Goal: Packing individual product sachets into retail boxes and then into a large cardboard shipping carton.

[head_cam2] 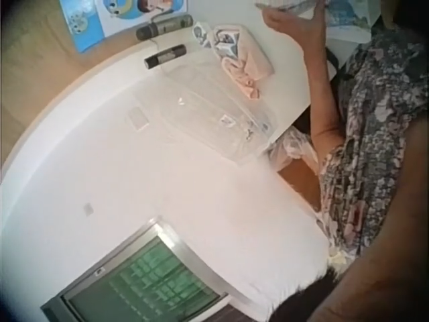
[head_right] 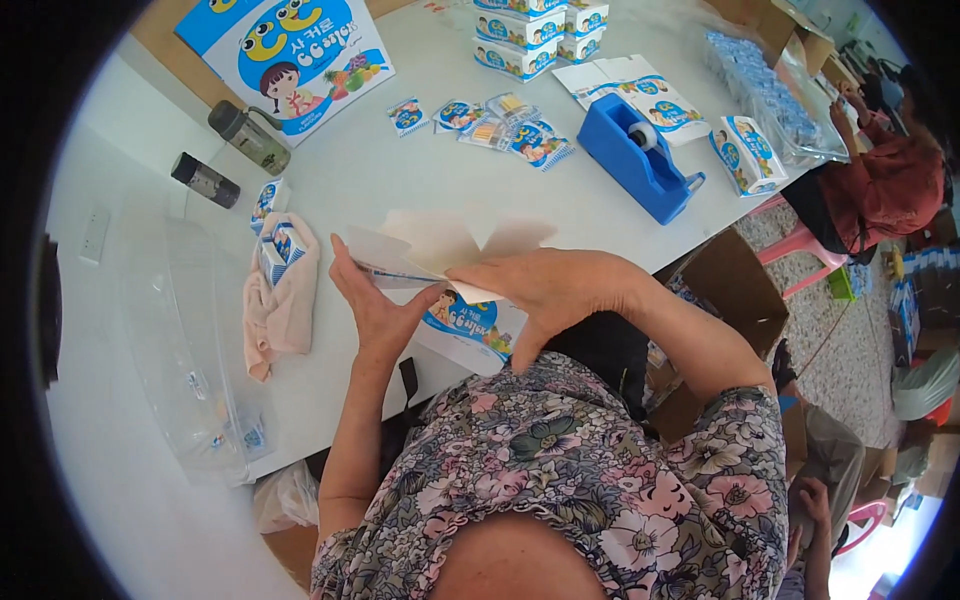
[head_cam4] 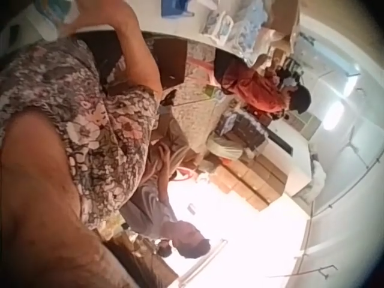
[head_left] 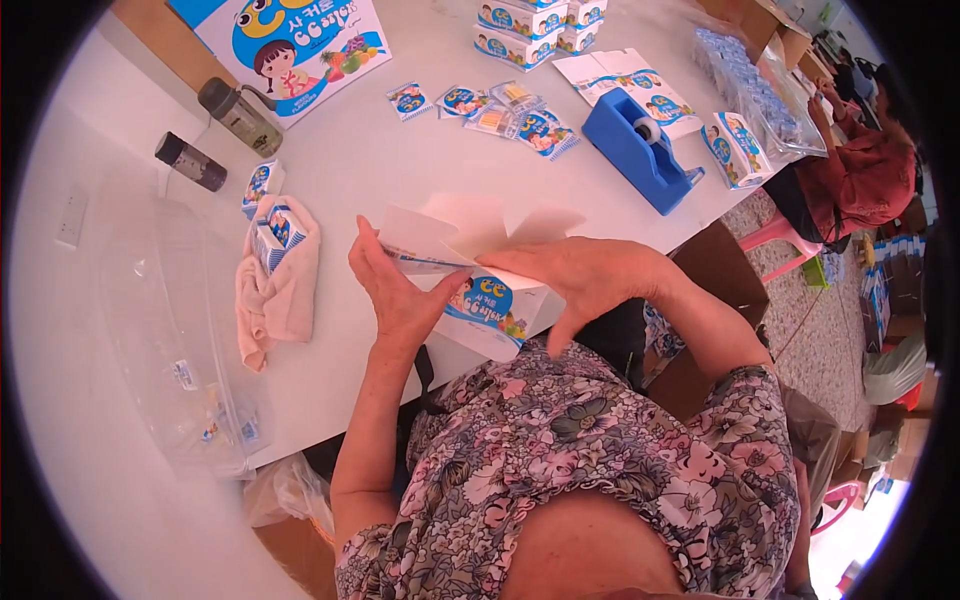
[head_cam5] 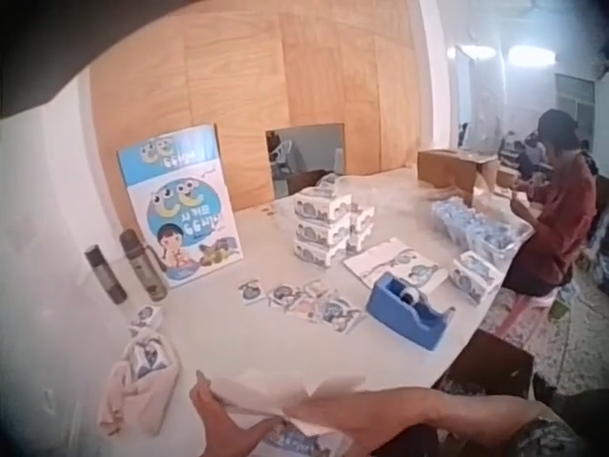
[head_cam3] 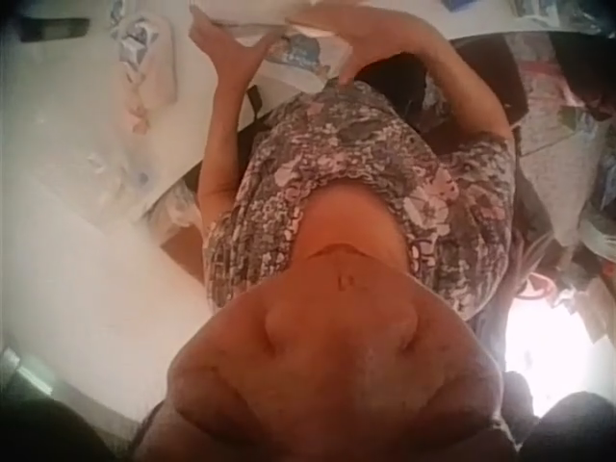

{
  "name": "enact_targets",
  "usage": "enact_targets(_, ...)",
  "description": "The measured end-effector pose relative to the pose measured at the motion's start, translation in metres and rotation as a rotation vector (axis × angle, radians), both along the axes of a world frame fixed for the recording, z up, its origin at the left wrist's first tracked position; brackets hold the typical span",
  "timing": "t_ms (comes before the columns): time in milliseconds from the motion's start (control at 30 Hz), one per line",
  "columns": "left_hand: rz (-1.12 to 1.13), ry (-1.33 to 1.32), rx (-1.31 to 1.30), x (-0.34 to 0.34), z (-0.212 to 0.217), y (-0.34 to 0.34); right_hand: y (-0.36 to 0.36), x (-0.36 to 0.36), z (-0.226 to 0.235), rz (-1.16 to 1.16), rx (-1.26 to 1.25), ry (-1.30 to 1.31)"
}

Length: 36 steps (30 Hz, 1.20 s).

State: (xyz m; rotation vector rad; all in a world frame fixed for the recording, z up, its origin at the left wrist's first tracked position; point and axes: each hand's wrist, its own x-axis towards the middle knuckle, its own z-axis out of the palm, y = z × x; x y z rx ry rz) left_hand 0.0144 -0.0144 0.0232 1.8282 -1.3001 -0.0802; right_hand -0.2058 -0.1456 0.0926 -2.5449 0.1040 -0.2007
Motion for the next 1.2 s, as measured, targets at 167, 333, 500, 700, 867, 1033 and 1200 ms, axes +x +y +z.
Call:
enact_targets(167, -0.086, -0.125, -0.040, -0.013, 0.028, 0.011, -0.001, 0.013, 0.032, -0.131, 0.220, 0.115)
enact_targets(333, -0.761, -0.161, -0.123, -0.008, 0.060, 0.009, 0.010, 0.016, 0.080, 0.446, 0.280, 0.067)
enact_targets(500, -0.287, -0.240, -0.311, -0.007, 0.045, 0.009, 0.005, 0.024, 0.117, 0.271, -0.206, -0.035)
enact_targets(700, -0.162, -0.200, -0.442, 0.044, -0.003, -0.013, 0.015, 0.040, 0.098, 0.102, -0.459, -0.430)
enact_targets(867, -0.124, 0.019, -0.247, 0.003, -0.062, 0.004, 0.006, 0.051, 0.020, 0.045, -0.335, 0.121)
enact_targets(1033, -0.105, 0.449, -0.066, 0.011, -0.077, 0.016, 0.023, 0.051, 0.023, -0.147, -0.409, -0.437)
enact_targets(1200, -0.221, 0.446, 0.230, 0.019, -0.073, 0.025, 0.018, 0.068, -0.004, -0.052, -0.443, -0.090)
